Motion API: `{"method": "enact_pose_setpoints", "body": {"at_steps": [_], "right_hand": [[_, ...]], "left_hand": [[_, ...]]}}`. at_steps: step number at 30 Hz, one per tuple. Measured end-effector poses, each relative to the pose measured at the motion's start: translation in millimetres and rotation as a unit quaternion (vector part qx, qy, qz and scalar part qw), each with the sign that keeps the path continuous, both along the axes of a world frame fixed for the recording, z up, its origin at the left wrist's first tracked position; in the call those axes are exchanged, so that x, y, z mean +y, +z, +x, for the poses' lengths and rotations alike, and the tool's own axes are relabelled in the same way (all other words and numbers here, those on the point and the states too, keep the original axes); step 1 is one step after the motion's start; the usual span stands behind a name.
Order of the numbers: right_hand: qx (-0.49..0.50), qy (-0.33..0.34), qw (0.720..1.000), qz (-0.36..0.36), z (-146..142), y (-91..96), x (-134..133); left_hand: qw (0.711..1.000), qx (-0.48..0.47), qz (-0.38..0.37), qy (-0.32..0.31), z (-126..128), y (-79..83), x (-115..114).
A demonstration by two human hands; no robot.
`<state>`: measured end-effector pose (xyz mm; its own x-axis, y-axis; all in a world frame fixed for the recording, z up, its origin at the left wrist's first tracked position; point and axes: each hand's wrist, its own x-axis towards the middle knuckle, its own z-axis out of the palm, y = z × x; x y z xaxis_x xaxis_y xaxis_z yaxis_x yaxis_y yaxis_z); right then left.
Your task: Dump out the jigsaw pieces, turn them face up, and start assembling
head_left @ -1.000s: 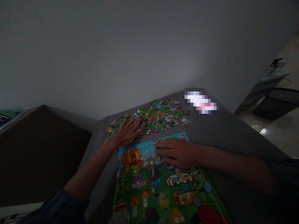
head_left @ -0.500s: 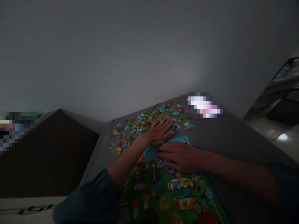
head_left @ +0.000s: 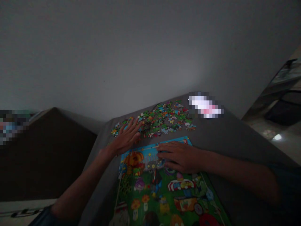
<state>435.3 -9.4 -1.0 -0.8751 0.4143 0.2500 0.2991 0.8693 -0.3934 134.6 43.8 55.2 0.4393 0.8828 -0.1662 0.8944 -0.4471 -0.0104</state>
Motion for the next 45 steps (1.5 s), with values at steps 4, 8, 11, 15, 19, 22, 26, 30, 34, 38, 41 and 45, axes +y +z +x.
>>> {"method": "enact_pose_setpoints", "body": {"at_steps": [4,8,11,15,19,22,26,30,34,38,41,45], "right_hand": [[-0.012,0.0,1.0,-0.012,0,1.9,0],[-0.017,-0.007,1.0,-0.023,1,3.8,-2],[-0.018,-0.015,0.999,-0.026,2,2.6,-3],[-0.014,-0.016,0.999,-0.031,4,-2.5,-2],[0.0,-0.021,0.999,-0.037,10,-6.7,2],[0.003,-0.021,0.999,-0.031,13,-5.8,8],[-0.003,-0.01,1.0,-0.008,13,-2.8,18],[0.006,-0.012,1.0,0.008,10,-4.2,27],[0.014,-0.023,1.0,0.017,6,-5.5,27],[0.007,-0.026,0.999,0.037,8,-1.0,21],[0.021,-0.036,0.997,0.06,17,5.0,14],[0.05,-0.059,0.995,0.069,37,11.6,10]], "left_hand": [[0.997,0.015,0.005,0.071,-45,-21.6,-4],[0.996,0.005,0.012,0.09,-49,-40.1,9],[0.995,-0.015,0.022,0.099,-45,-45.3,21],[0.99,-0.064,0.046,0.114,-54,-35.4,24],[0.972,-0.128,0.106,0.166,-84,-7.1,10],[0.95,-0.179,0.156,0.204,-110,6.8,-4],[0.921,-0.234,0.209,0.23,-132,-3.2,-13],[0.922,-0.244,0.217,0.209,-134,-24.2,-10],[0.934,-0.222,0.205,0.193,-126,-31.1,-11],[0.943,-0.183,0.192,0.202,-121,-29.3,-17],[0.943,-0.151,0.191,0.224,-124,-29.8,-20],[0.937,-0.121,0.192,0.265,-131,-36.8,-19]]}}
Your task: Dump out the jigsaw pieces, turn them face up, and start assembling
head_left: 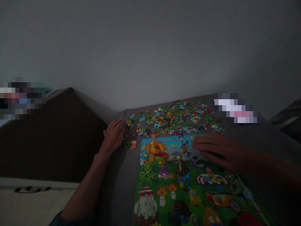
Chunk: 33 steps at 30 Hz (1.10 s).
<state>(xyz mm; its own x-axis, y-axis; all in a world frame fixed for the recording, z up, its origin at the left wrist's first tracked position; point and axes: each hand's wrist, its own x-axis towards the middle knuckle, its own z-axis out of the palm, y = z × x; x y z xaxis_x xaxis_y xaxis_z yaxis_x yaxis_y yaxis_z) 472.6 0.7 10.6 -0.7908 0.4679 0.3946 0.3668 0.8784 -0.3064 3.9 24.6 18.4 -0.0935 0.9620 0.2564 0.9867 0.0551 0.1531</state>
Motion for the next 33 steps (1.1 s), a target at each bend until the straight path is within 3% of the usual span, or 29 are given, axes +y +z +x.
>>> {"method": "enact_pose_setpoints", "body": {"at_steps": [5,10,15,19,23,27,33], "right_hand": [[-0.001,-0.022,1.0,0.006,18,1.1,3],[-0.007,-0.022,1.0,0.005,17,-1.4,7],[-0.015,-0.04,0.998,-0.042,3,-2.4,3],[-0.095,-0.001,0.99,-0.102,-2,1.8,-8],[-0.096,0.025,0.985,-0.142,1,11.9,-18],[-0.093,0.03,0.988,-0.118,-1,12.8,-18],[-0.018,-0.034,0.998,-0.053,-9,-6.9,-4]], "left_hand": [[0.999,-0.001,-0.028,0.032,-2,-10.2,9],[0.999,0.0,-0.036,0.029,4,-12.3,20],[1.0,0.006,-0.027,0.002,10,-11.5,22],[1.0,0.004,-0.026,-0.013,9,-12.8,20],[0.999,0.006,-0.024,-0.022,8,-16.2,19],[0.999,0.009,-0.02,-0.025,7,-18.7,21],[0.999,0.016,-0.01,-0.033,9,-18.9,20]]}}
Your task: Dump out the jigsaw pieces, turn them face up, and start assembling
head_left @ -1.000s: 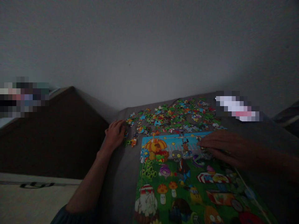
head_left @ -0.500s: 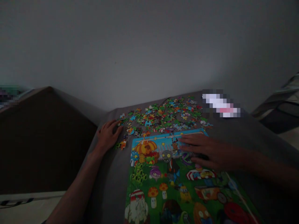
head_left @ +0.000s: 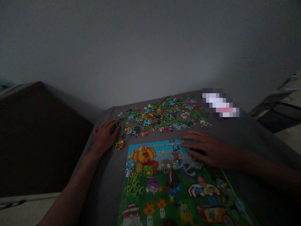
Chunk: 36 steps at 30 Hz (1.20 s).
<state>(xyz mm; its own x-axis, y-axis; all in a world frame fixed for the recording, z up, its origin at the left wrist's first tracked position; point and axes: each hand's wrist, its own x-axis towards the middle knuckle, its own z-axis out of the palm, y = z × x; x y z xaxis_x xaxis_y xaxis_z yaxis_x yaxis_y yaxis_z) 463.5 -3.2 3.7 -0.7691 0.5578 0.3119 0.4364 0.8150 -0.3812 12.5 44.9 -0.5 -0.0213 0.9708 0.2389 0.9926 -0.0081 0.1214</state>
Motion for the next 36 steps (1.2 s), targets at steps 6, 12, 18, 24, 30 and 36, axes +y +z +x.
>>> {"method": "enact_pose_setpoints", "body": {"at_steps": [6,12,18,24,30,36], "right_hand": [[-0.022,0.015,1.0,-0.011,3,-0.9,2],[-0.051,0.018,0.998,-0.04,8,2.9,-4],[-0.06,0.017,0.996,-0.058,8,3.3,-2],[-0.064,-0.007,0.997,-0.043,-1,8.3,6],[-0.135,-0.04,0.989,-0.032,-27,34.3,27],[-0.157,-0.1,0.982,0.001,-42,33.2,31]], "left_hand": [[1.0,0.002,0.005,0.004,1,-0.4,0],[1.0,0.0,0.007,0.006,-4,-4.0,2],[1.0,-0.006,0.002,0.008,-7,-0.2,2],[1.0,-0.02,-0.013,0.01,-7,1.9,0],[0.999,-0.03,-0.028,-0.001,-5,-1.1,-4],[0.998,-0.033,-0.057,-0.008,-3,-3.4,-9]]}}
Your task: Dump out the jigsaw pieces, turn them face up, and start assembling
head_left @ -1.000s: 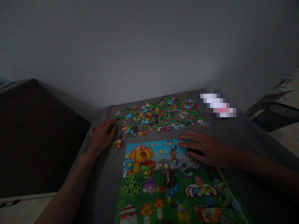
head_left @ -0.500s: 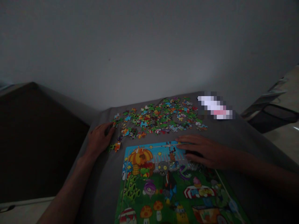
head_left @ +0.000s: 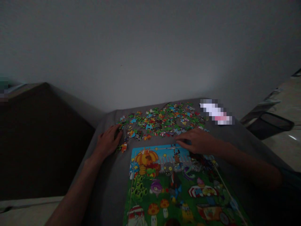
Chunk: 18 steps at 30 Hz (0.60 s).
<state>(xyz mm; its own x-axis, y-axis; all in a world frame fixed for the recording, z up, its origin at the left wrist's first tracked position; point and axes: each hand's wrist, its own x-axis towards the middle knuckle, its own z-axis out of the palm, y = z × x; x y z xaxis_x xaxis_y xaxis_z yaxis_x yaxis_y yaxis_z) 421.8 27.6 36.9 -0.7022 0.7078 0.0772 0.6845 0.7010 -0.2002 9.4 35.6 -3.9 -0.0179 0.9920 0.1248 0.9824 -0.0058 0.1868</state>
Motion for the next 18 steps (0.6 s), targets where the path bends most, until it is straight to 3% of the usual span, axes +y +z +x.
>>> {"method": "enact_pose_setpoints", "body": {"at_steps": [9,14,18], "right_hand": [[0.015,0.001,0.999,0.03,13,-11.6,-12],[0.052,0.041,0.997,-0.038,34,-9.7,-18],[0.085,0.063,0.994,-0.024,45,-18.5,-21]], "left_hand": [[1.0,-0.006,-0.009,-0.016,-1,3.9,-3],[0.999,-0.013,-0.001,-0.052,-8,26.3,-12],[0.991,-0.03,-0.054,-0.121,-9,47.3,-27]]}}
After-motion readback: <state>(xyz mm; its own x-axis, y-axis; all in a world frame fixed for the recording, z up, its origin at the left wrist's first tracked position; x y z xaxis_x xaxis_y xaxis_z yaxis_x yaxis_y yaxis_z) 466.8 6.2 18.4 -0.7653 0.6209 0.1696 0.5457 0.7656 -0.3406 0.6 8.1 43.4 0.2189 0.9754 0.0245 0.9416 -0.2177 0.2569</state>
